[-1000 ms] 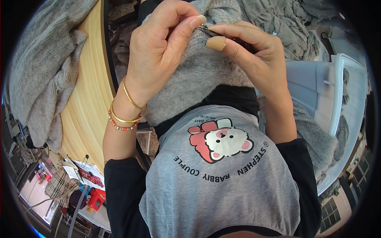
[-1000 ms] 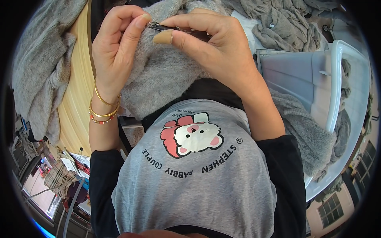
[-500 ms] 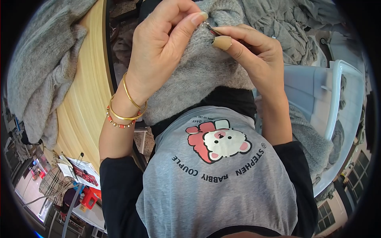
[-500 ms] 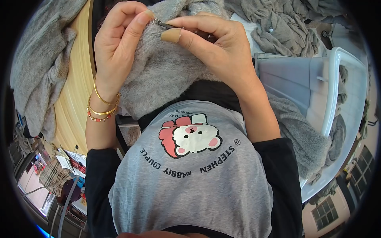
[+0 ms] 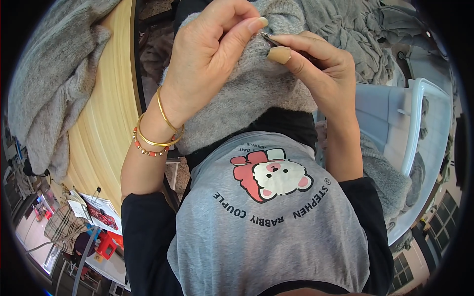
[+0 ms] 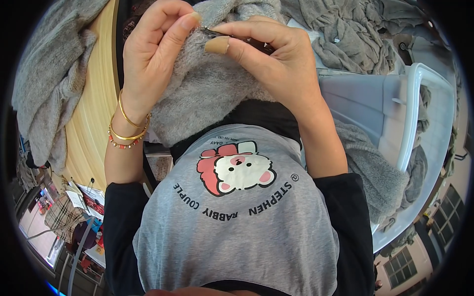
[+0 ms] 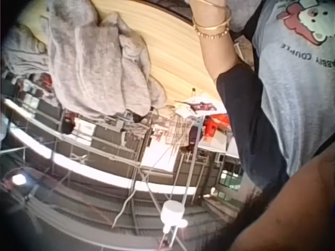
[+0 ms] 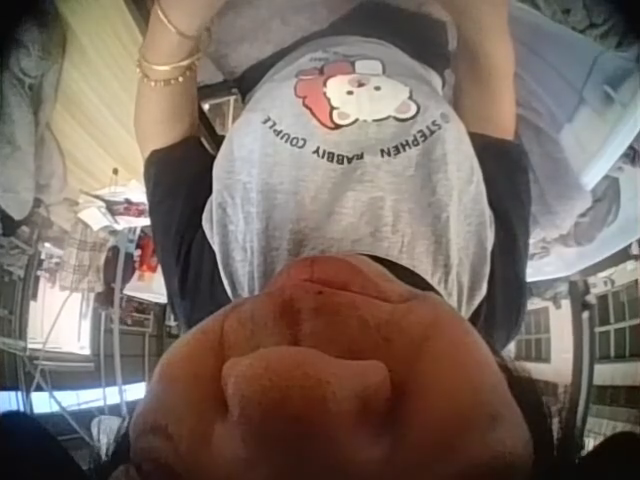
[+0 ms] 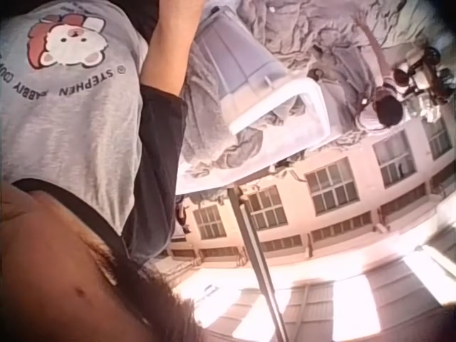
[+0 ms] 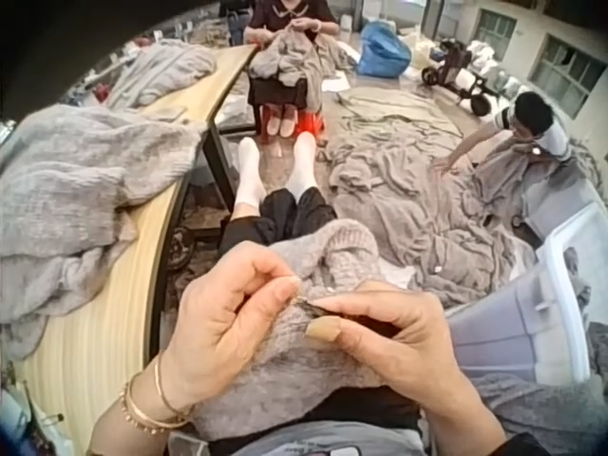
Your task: Trim excess threads and inspect fuzzy grey garments using thread snips.
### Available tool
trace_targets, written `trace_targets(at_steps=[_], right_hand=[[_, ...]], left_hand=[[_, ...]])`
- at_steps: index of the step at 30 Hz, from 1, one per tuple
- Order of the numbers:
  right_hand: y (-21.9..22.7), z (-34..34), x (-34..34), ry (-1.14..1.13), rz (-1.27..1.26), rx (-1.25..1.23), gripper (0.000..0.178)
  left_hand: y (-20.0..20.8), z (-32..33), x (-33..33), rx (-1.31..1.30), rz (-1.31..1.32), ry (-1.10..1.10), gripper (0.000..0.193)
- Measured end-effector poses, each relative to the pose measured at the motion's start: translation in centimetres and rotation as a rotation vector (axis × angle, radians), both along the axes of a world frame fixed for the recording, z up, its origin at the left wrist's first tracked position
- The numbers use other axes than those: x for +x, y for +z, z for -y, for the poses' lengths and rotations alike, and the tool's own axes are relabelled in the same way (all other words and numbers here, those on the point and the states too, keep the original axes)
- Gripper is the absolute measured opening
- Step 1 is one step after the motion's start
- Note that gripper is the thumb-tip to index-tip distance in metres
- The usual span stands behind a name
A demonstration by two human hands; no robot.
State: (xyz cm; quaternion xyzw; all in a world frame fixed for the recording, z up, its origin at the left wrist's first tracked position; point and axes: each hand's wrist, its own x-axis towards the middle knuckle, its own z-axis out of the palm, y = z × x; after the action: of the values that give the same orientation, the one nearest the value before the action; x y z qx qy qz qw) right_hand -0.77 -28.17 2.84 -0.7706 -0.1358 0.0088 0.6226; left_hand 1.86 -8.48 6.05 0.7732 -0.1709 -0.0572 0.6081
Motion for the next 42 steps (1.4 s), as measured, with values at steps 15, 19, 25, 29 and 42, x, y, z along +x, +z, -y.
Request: trace_targets(at_steps=[15,19,25,29,42], right_hand=[[-1.6,0.0,0.6,-0.078,-0.246,0.223,0.015],[-2.0,2.8,0.7,-0.163,-0.214,0.181,0.013],[-3.0,3.9,0.3,-0.237,-0.123,0.219,0.013],[-3.0,4.2,0.0,-0.24,-0.107,0.207,0.013],[-3.1,4.3,0.3,-0.289,-0.146,0.223,0.012]], left_hand=[[-5.8,-1.8,4.4,-0.654,0.313,-0.45,0.019],[-1.4,-2.9,2.7,-0.176,-0.463,-0.081,0.023],[-3.4,-3.0,3.9,-0.455,0.091,-0.452,0.018],[-2.4,-3.9,2.7,-0.071,-0.2,-0.27,0.025],[-3.7,-3.3,2.3,0.16,0.046,-0.207,0.019]])
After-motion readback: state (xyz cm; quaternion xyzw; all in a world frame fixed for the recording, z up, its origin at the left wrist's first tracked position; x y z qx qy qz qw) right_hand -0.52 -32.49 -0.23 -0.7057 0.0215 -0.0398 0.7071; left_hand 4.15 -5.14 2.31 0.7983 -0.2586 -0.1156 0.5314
